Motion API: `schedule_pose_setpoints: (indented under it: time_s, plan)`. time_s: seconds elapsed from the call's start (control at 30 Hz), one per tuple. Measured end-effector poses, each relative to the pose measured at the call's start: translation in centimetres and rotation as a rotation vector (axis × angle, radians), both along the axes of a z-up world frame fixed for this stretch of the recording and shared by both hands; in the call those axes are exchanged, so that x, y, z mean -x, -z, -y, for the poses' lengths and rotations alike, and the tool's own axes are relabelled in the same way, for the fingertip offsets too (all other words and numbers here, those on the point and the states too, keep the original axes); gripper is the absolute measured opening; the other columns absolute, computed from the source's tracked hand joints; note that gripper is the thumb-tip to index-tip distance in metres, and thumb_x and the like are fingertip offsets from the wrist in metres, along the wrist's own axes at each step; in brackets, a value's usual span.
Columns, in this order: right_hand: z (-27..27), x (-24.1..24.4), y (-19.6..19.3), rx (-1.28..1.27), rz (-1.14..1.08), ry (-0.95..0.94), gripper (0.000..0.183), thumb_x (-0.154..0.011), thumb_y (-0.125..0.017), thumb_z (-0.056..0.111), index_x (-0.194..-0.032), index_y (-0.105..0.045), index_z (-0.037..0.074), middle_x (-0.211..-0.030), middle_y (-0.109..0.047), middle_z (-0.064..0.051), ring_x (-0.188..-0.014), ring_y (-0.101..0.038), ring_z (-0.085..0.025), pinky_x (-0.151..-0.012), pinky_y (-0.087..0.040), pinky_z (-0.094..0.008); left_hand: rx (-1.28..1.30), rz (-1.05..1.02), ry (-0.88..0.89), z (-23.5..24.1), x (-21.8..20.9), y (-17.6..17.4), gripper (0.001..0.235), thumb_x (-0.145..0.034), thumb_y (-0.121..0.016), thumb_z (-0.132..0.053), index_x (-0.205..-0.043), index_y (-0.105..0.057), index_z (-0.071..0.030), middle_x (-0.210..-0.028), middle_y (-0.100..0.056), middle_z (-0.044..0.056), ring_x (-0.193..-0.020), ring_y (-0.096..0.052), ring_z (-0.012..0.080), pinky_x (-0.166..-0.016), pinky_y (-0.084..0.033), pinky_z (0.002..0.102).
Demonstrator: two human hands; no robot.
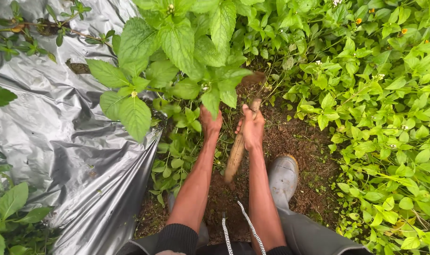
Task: The person uses a hoe to loosen the soil and remove weeds from a garden bed. They repeatedly strike the ground with the tool and pull out the uprooted plants by hand, discarding them to the side.
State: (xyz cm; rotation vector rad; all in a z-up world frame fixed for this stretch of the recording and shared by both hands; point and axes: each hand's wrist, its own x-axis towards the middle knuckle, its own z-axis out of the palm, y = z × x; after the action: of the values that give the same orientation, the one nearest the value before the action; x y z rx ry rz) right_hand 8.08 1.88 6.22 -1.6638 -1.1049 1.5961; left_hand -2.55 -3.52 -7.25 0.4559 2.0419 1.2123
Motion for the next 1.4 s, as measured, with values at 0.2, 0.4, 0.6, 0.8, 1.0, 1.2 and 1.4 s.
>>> schedule_pose_setpoints:
  time_s: [0.2, 0.4, 0.6, 0.8, 1.0, 1.2, 1.4]
  plan:
    - [0.8, 2.2, -2.4, -0.210, 0.065, -0.017, 0.023, -0.108, -0.047, 0.026, -0.108, -0.055, 0.005, -0.062, -0.057, -0.002, -0.047, -0.054, -0.009, -0.042, -0.052, -0.021, 0.033, -0.181, -0.036, -2.4, -0.2, 0.2, 0.025, -0.100, -0.054, -0.016, -0.112, -0.074, -0.007, -0.106, -0.073, 0.014, -0.099, -0.073, 0.0330, -0.087, -0.058, 0.048]
    - [3.2, 1.0, 2.2, -0.174, 0.237, -0.081, 0.019, -0.108, -0.052, 0.022, -0.109, -0.058, 0.004, -0.058, -0.060, -0.002, -0.041, -0.056, -0.010, -0.038, -0.051, -0.024, 0.085, -0.095, 0.036, -1.6, 0.0, 0.3, 0.033, -0.089, -0.061, -0.007, -0.120, -0.070, -0.001, -0.115, -0.070, 0.022, -0.101, -0.073, 0.0386, -0.090, -0.059, 0.053]
    - [2.8, 0.7, 7.5, -0.189, 0.324, -0.122, 0.014, -0.100, -0.059, 0.018, -0.105, -0.060, 0.005, -0.053, -0.063, -0.004, -0.038, -0.060, -0.014, -0.035, -0.051, -0.029, 0.096, -0.115, -0.061, -2.3, 0.7, -0.9, 0.019, -0.091, -0.061, -0.017, -0.090, -0.080, -0.019, -0.094, -0.080, 0.006, -0.094, -0.076, 0.0262, -0.088, -0.058, 0.039]
    - [2.9, 2.0, 0.1, -0.351, 0.216, 0.042, 0.029, -0.106, -0.050, 0.009, -0.130, -0.051, -0.007, -0.064, -0.061, -0.007, -0.048, -0.059, -0.012, -0.044, -0.055, -0.023, -0.140, 0.109, -0.203, -5.7, -0.4, 14.7, 0.027, -0.094, -0.053, -0.009, -0.100, -0.078, -0.002, -0.100, -0.076, 0.022, -0.097, -0.073, 0.0319, -0.087, -0.056, 0.043]
    - [3.7, 1.4, -0.1, -0.309, 0.193, 0.013, 0.022, -0.105, -0.048, 0.009, -0.122, -0.055, -0.003, -0.061, -0.059, -0.004, -0.044, -0.054, -0.010, -0.038, -0.050, -0.021, 0.008, 0.006, -0.108, -1.3, 0.8, -0.9, 0.020, -0.095, -0.062, -0.006, -0.109, -0.077, -0.003, -0.097, -0.077, 0.019, -0.096, -0.074, 0.0311, -0.086, -0.058, 0.045]
    - [2.4, -0.9, 6.1, -0.223, 0.389, -0.189, 0.013, -0.102, -0.055, 0.016, -0.107, -0.057, 0.004, -0.059, -0.059, -0.004, -0.042, -0.053, -0.013, -0.038, -0.050, -0.028, -0.045, 0.299, -0.242, -1.5, 1.4, -6.0, 0.037, -0.099, -0.051, -0.013, -0.127, -0.070, 0.001, -0.116, -0.074, 0.022, -0.113, -0.070, 0.0273, -0.099, -0.051, 0.036]
    - [2.8, 0.9, -0.3, -0.285, 0.164, -0.005, 0.016, -0.105, -0.048, 0.011, -0.112, -0.056, -0.001, -0.063, -0.057, -0.005, -0.048, -0.053, -0.011, -0.043, -0.050, -0.022, 0.230, 0.003, -0.116, -3.5, 0.3, 8.5, 0.030, -0.097, -0.059, -0.038, -0.114, -0.079, -0.025, -0.095, -0.079, 0.017, -0.105, -0.074, 0.0311, -0.095, -0.056, 0.044]
